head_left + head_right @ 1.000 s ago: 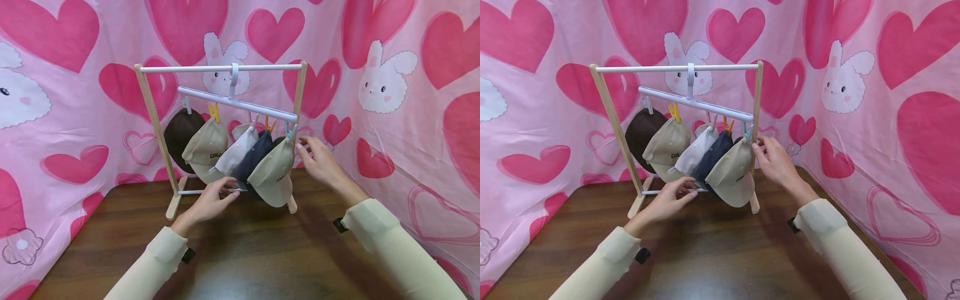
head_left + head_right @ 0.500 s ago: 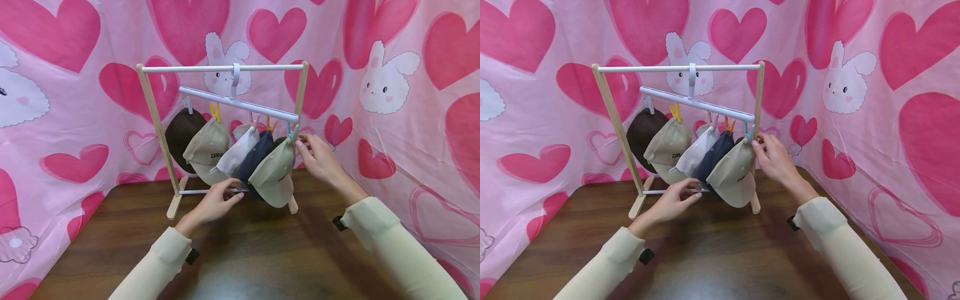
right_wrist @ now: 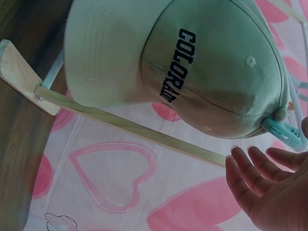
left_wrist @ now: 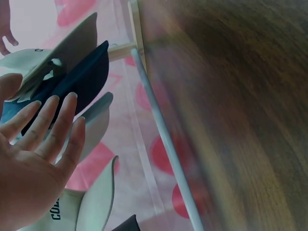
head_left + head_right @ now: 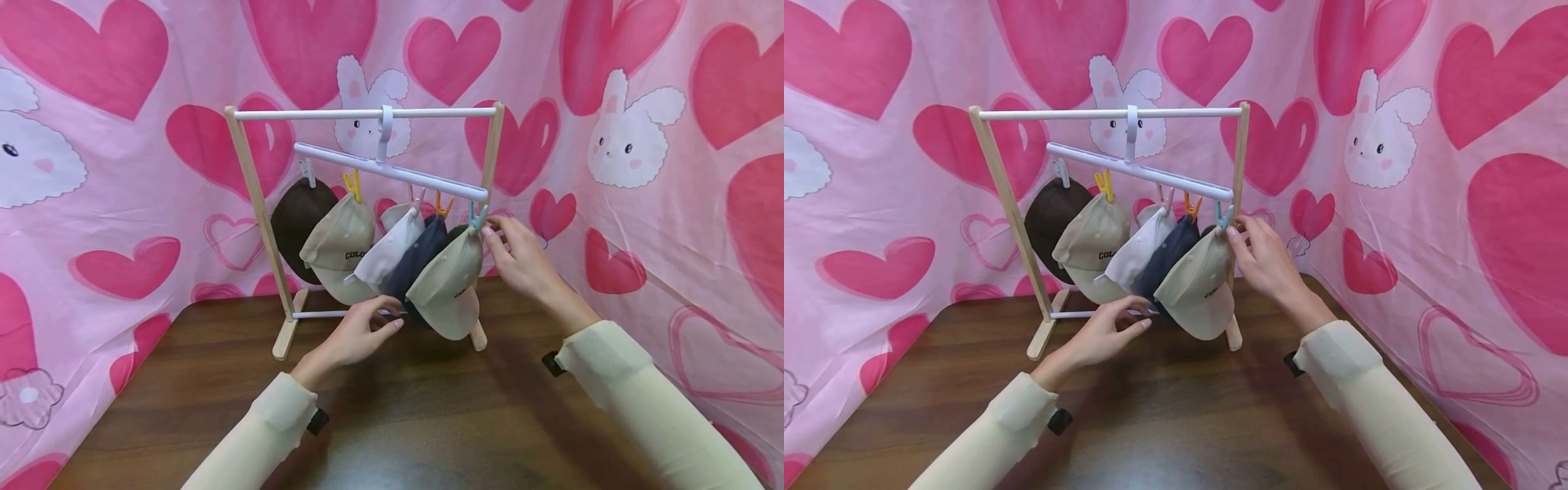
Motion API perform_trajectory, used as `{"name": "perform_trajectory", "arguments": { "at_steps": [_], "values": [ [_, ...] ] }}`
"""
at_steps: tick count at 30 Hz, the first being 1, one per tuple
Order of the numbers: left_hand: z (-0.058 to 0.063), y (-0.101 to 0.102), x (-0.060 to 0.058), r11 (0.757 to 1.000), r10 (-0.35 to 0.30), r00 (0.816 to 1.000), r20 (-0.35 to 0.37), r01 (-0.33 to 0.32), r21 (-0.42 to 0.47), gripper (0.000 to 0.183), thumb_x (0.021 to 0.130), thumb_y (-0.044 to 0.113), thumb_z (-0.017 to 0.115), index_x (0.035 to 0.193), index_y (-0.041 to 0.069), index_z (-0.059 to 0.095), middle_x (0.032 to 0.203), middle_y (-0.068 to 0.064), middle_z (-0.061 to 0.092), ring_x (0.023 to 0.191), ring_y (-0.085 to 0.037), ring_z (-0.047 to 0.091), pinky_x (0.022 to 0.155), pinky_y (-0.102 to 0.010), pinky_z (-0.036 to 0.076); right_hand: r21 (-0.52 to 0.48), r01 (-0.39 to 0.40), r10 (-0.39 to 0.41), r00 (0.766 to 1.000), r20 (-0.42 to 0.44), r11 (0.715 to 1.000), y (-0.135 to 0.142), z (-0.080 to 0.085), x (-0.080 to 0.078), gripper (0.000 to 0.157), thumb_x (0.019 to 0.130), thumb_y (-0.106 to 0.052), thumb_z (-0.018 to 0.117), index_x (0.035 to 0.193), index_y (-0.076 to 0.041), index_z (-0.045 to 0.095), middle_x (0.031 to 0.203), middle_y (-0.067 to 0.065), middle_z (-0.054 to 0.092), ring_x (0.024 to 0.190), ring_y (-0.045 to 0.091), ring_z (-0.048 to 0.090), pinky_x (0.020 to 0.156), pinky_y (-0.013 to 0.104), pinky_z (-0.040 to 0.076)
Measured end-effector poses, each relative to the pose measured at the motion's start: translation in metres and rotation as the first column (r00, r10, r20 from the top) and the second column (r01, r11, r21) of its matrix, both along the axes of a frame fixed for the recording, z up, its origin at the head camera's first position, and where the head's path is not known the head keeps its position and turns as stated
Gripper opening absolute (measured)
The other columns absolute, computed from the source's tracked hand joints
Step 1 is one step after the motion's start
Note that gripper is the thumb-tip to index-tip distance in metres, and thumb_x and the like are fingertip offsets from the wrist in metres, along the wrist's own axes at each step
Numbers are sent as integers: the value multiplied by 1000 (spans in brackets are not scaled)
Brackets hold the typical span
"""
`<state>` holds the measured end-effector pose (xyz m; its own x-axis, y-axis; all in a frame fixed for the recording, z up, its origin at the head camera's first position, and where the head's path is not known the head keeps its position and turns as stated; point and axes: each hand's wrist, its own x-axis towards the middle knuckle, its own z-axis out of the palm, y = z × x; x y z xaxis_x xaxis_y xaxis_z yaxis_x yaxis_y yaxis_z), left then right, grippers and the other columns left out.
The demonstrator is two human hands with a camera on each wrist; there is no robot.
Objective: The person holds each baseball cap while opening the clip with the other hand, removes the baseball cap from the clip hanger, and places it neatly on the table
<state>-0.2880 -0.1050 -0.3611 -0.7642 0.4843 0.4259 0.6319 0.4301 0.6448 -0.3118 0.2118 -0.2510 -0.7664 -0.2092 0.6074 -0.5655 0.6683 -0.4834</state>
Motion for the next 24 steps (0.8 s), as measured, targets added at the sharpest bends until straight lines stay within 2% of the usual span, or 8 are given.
{"name": "perform_trajectory", "arguments": {
  "at_steps": [8,16,22,24],
  "values": [
    [-1,3,0,1000,-10,1000,-2,10,7,34,100,19,67,131,5,62,118,-13,71,95,-20,70,82,-36,57,5,6,-6,1000,-1,1000,-1,2,2,40,107,-22,53,141,-3,54,126,17,59,111,35,61,93,57,52],
    [-2,6,0,999,-22,1000,10,22,26,33,100,17,67,130,4,62,116,-13,71,96,-23,70,89,-46,57,28,18,-18,1000,-11,999,-2,2,2,46,107,-30,52,144,-2,52,126,17,59,108,34,61,91,56,54],
    [-4,8,-1,999,-28,1000,-4,28,28,32,100,20,67,128,5,63,115,-10,71,94,-21,70,88,-52,56,53,43,-42,999,-20,998,-3,2,2,49,106,-32,55,145,-4,50,125,16,59,106,32,62,87,53,57],
    [-4,9,-1,999,-25,1000,-4,25,23,31,100,20,67,128,6,63,115,-9,71,94,-20,70,86,-50,57,59,52,-51,999,-18,997,-4,3,2,50,105,-32,56,146,-5,49,124,16,59,105,31,62,85,53,57]
  ]
}}
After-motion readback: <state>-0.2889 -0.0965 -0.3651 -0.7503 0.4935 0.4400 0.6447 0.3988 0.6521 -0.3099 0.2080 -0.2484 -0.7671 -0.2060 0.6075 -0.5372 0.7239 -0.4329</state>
